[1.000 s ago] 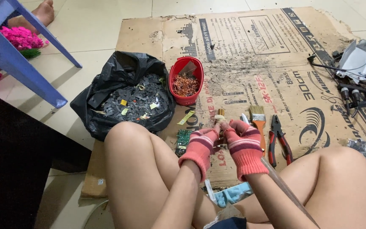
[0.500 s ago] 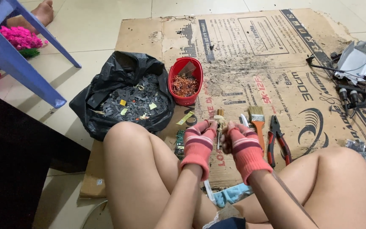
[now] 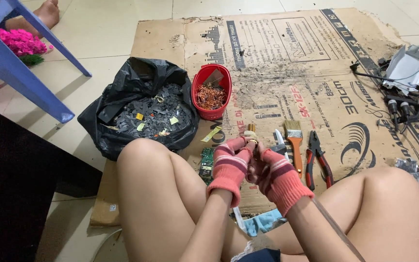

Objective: The person sits on a cardboard sheet and uses a hammer to strike a small electronic component held in their left hand. They repeatedly hit the component to break it apart, then use their hands to separate the pieces and remove copper wire, placing the wire into a red container.

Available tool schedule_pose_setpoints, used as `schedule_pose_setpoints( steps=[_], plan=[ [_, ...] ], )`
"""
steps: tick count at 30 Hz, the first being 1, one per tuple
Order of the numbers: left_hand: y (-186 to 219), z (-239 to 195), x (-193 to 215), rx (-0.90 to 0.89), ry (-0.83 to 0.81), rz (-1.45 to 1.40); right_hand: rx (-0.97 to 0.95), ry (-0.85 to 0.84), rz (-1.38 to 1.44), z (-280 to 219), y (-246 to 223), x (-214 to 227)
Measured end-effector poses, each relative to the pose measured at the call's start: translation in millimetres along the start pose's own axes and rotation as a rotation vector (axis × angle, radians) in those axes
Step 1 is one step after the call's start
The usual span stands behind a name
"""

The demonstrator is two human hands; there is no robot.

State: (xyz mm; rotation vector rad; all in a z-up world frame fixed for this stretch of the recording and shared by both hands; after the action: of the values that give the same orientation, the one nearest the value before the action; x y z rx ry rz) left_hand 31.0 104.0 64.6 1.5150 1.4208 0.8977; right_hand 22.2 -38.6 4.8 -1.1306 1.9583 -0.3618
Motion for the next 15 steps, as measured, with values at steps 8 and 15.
schedule_pose_setpoints(
  steps=[8, 15],
  plan=[
    [16, -9, 2, 0.005, 0.051, 0.114, 0.147, 0.051, -0.205, -12, -19, -7],
    [1, 6, 1, -0.058, 0.044, 0.206, 0.211, -0.005, -0.273, -6, -24, -5]
  ],
)
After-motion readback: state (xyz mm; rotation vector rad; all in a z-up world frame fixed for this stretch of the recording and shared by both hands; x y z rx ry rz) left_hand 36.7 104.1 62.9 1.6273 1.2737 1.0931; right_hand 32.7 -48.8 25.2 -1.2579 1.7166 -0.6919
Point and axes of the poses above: each hand's wrist, its own z-axis towards the middle knuckle, its own x-axis out of the back of the hand, y = z × x, the point moved 9 cm from there along z, towards the middle knuckle, and after that the axes turned 15 degrees about -y, right-handed, at the moved point
